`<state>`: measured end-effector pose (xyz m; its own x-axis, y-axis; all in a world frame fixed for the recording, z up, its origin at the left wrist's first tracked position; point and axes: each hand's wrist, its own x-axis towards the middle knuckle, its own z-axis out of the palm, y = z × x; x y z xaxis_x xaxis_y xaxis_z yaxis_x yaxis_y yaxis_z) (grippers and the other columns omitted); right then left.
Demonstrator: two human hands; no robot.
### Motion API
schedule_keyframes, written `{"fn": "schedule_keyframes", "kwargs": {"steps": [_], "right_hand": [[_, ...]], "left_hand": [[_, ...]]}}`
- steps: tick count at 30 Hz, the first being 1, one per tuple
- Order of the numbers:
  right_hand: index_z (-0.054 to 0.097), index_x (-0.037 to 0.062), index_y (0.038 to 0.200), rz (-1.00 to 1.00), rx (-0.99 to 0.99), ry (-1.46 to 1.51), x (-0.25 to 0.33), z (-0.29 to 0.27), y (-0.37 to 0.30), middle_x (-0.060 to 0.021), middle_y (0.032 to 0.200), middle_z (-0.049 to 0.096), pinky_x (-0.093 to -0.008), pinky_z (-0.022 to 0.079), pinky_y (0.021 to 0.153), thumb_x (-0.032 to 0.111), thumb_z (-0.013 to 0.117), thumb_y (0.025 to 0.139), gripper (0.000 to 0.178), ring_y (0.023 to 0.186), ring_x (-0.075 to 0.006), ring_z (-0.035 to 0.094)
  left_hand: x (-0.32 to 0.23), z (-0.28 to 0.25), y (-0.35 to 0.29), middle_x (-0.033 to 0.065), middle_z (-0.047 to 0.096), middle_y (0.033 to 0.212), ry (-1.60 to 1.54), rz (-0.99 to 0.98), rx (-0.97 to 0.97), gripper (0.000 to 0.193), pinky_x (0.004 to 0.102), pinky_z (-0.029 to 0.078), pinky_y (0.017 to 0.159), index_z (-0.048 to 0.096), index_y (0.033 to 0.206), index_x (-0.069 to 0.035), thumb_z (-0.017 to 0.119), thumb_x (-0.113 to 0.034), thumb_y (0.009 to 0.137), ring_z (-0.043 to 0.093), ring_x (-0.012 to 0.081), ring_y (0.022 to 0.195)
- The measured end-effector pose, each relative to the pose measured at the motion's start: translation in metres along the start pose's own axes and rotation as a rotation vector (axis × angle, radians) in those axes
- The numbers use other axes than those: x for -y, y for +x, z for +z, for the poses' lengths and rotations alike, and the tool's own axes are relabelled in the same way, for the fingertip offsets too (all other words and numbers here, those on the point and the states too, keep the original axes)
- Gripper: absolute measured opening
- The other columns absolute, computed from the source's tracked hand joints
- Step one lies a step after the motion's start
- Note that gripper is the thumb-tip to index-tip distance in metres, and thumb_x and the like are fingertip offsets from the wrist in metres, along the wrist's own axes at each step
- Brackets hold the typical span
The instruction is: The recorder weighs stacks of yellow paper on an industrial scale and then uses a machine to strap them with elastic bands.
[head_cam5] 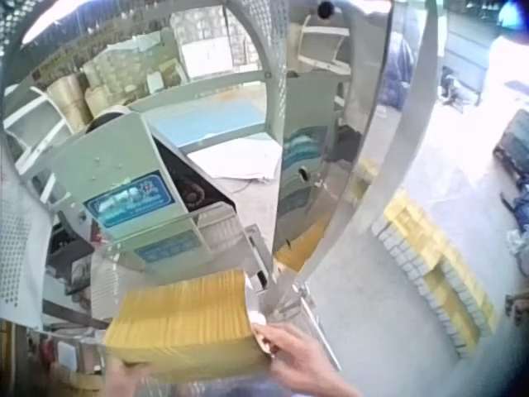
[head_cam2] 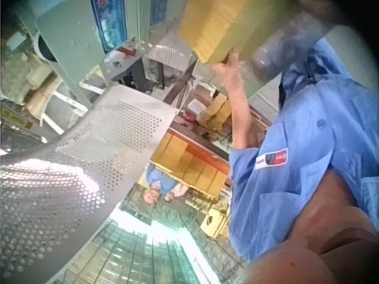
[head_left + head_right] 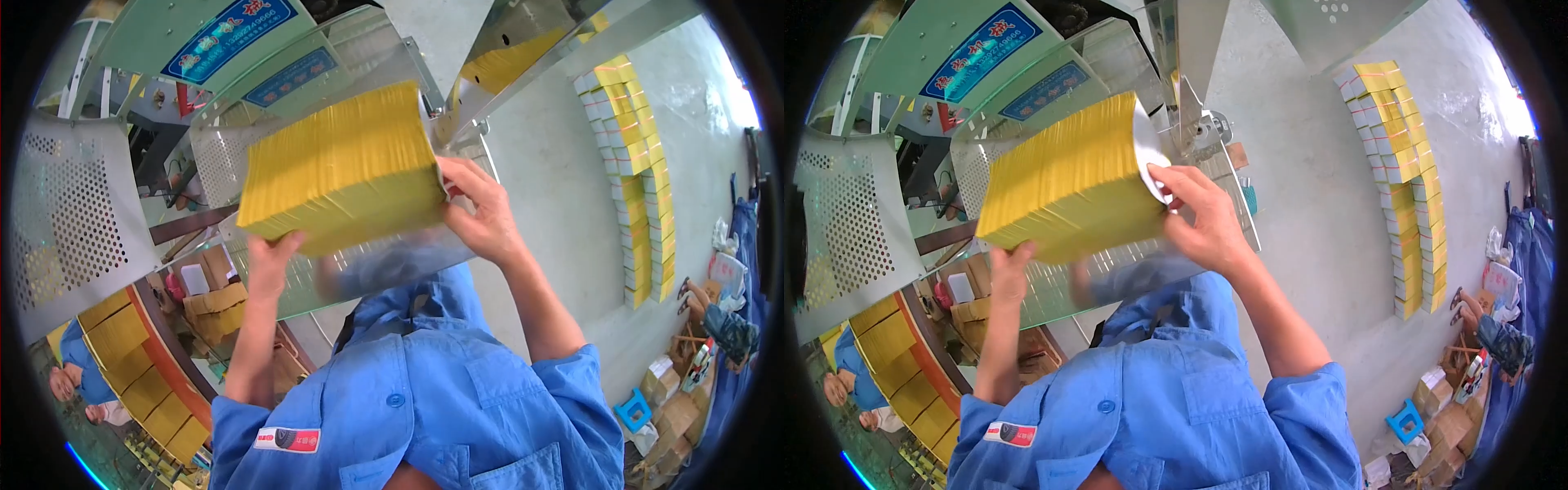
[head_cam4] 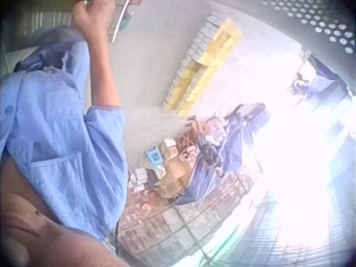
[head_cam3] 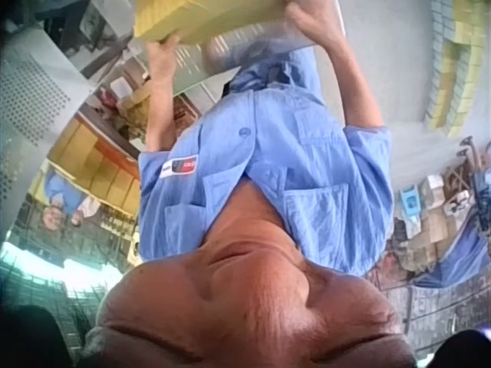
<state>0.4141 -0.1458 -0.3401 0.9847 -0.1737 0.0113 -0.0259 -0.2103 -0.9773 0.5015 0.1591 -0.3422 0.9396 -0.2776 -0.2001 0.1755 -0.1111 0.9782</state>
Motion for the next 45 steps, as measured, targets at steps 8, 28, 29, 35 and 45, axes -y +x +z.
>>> {"fn": "schedule_keyframes", "kwargs": {"steps": [8, 28, 29, 35, 45], "right_hand": [[0.058, -0.0034, 0.125, 0.489, 0.300, 0.290, -0.020, -0.002, -0.028, -0.0131, 0.105, 0.063, -0.0308, 0.050, 0.083, 0.017, 0.063, 0.081, 0.049, 0.093, -0.0188, 0.061], [0.062, 0.0011, 0.087, 0.014, 0.081, -0.672, 0.018, 0.009, -0.030, -0.0163, 0.074, 0.062, -0.0424, 0.053, 0.067, 0.008, 0.053, 0.081, 0.013, 0.072, -0.0318, 0.065], [0.062, 0.0011, 0.087, 0.013, 0.085, -0.675, 0.016, 0.010, -0.031, -0.0163, 0.074, 0.062, -0.0424, 0.053, 0.067, 0.008, 0.053, 0.081, 0.013, 0.072, -0.0318, 0.065], [0.061, 0.0016, 0.090, -0.025, -0.011, -0.826, -0.004, 0.014, -0.034, -0.0160, 0.080, 0.063, -0.0423, 0.053, 0.069, 0.008, 0.053, 0.082, 0.014, 0.078, -0.0315, 0.064], [0.065, -0.0007, 0.111, 0.282, -0.004, -0.259, -0.007, 0.012, -0.031, -0.0170, 0.089, 0.067, -0.0349, 0.053, 0.073, 0.009, 0.055, 0.089, 0.026, 0.079, -0.0258, 0.067]], "left_hand": [[-0.002, -0.017, -0.029, 0.0087, 0.065, 0.107, 0.260, -0.400, 0.024, 0.042, 0.0282, 0.047, 0.082, 0.062, 0.115, 0.006, 0.065, -0.029, 0.091, 0.060, 0.0134, 0.094], [-0.002, -0.025, -0.032, 0.0103, 0.061, 0.120, 0.260, -0.444, 0.079, 0.052, 0.0322, 0.045, 0.093, 0.055, 0.126, 0.004, 0.060, -0.037, 0.094, 0.058, 0.0171, 0.108], [-0.002, -0.024, -0.032, 0.0103, 0.061, 0.120, 0.259, -0.449, 0.076, 0.052, 0.0323, 0.045, 0.094, 0.055, 0.127, 0.004, 0.060, -0.036, 0.095, 0.058, 0.0173, 0.108], [0.000, -0.025, -0.030, 0.0105, 0.061, 0.121, 0.238, -0.448, 0.090, 0.052, 0.0326, 0.044, 0.094, 0.055, 0.127, 0.004, 0.060, -0.036, 0.095, 0.058, 0.0180, 0.109], [-0.001, -0.026, -0.030, 0.0118, 0.061, 0.120, 0.265, -0.445, 0.102, 0.055, 0.0327, 0.045, 0.094, 0.055, 0.126, 0.005, 0.059, -0.040, 0.095, 0.058, 0.0184, 0.108]]}}
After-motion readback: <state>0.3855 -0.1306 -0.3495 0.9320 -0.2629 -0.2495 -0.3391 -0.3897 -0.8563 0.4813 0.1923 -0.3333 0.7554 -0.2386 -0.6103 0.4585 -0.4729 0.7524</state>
